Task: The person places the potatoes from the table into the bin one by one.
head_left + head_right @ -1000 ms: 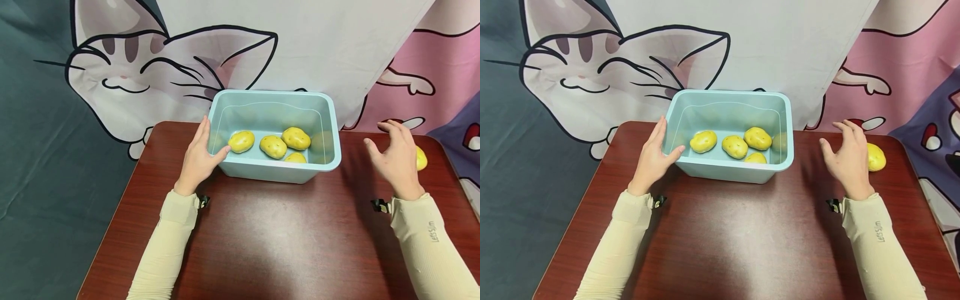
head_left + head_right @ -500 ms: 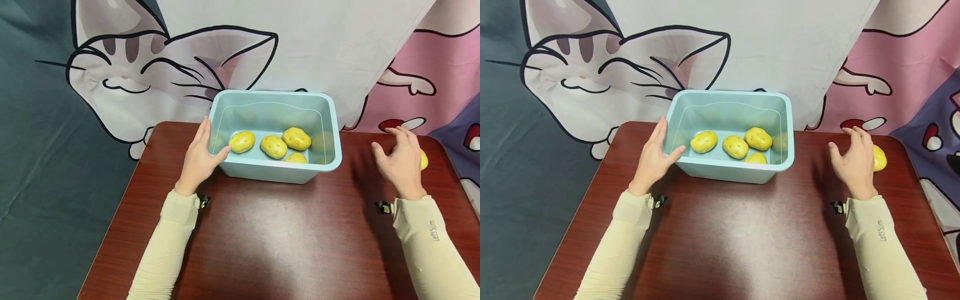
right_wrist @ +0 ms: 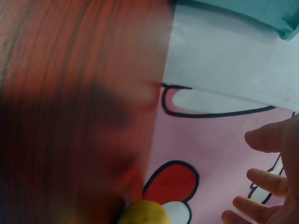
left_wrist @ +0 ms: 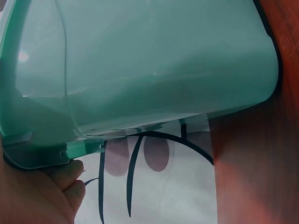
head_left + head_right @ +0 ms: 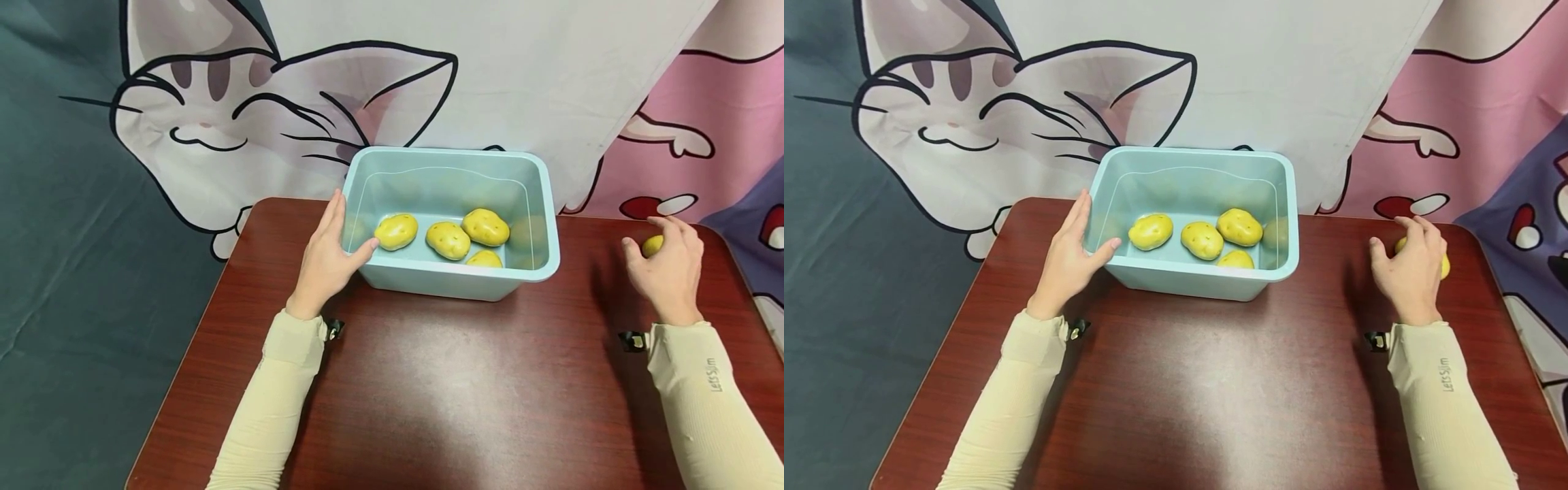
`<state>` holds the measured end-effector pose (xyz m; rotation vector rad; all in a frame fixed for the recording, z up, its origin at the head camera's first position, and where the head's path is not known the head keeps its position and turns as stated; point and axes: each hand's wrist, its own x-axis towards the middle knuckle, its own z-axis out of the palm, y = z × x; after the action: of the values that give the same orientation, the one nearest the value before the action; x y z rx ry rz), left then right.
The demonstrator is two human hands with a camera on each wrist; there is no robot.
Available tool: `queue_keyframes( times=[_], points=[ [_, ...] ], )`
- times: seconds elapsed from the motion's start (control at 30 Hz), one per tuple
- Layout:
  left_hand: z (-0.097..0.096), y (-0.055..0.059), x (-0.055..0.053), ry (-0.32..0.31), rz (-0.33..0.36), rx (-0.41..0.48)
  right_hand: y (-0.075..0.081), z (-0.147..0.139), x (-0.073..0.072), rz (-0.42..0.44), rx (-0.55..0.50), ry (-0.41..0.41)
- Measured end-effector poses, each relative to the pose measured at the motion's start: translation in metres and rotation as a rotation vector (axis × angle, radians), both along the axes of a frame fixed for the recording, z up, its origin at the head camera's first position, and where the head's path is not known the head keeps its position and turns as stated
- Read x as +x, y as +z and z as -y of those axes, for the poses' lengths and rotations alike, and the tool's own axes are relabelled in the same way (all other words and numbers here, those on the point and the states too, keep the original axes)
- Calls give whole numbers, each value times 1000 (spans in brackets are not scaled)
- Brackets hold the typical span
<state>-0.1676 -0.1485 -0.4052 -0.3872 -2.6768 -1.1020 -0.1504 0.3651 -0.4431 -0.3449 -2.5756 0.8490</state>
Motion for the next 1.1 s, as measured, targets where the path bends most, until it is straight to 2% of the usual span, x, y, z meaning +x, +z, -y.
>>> queue_keyframes(
  times=[0.33, 0.63, 0.9, 1.1],
  points=[
    [-1, 0, 0, -3, -4, 2, -10, -18, -1, 87, -12, -81],
    [-1, 0, 0, -2, -5, 8, -15, -31, -1, 150, -11, -94],
    [-1, 0, 0, 1, -4, 5, -24, -42, -2, 172, -19, -103],
    [-1, 0, 0, 2, -4, 3, -28, -50, -3, 244, -27, -106]
  ],
)
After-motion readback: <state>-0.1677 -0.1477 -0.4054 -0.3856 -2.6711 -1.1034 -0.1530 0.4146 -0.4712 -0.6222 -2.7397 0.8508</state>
